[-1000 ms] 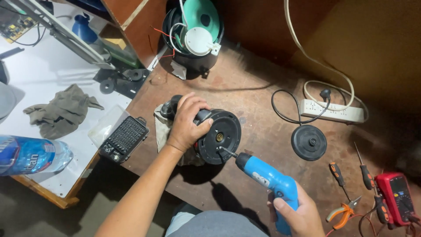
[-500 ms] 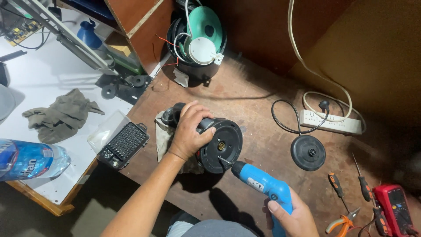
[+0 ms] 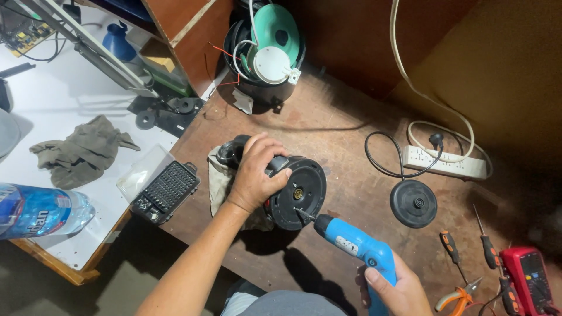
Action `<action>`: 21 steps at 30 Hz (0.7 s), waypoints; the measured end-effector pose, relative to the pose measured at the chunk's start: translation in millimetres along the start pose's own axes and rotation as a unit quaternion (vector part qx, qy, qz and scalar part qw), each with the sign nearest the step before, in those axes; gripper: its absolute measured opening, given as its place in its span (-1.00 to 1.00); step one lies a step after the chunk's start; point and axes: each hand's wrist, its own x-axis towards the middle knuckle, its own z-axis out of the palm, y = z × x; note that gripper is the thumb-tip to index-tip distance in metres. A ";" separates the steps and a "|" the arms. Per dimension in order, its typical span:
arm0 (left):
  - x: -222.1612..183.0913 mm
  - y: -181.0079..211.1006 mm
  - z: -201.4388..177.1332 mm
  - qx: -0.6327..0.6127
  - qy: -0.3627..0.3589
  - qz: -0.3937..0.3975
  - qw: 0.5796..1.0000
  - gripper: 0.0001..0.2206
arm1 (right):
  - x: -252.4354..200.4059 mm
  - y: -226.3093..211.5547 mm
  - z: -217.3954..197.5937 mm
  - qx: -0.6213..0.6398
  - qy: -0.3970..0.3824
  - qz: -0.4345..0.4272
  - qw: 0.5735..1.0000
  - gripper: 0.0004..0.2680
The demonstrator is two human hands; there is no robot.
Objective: Disassembling the base and internal components of an electric kettle using an electric screwdriver and pliers.
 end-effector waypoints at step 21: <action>-2.2 4.1 7.9 0.019 -0.009 0.017 1.000 -0.58 | -21.4 -72.8 9.2 -0.502 -0.001 -0.053 0.863 -0.54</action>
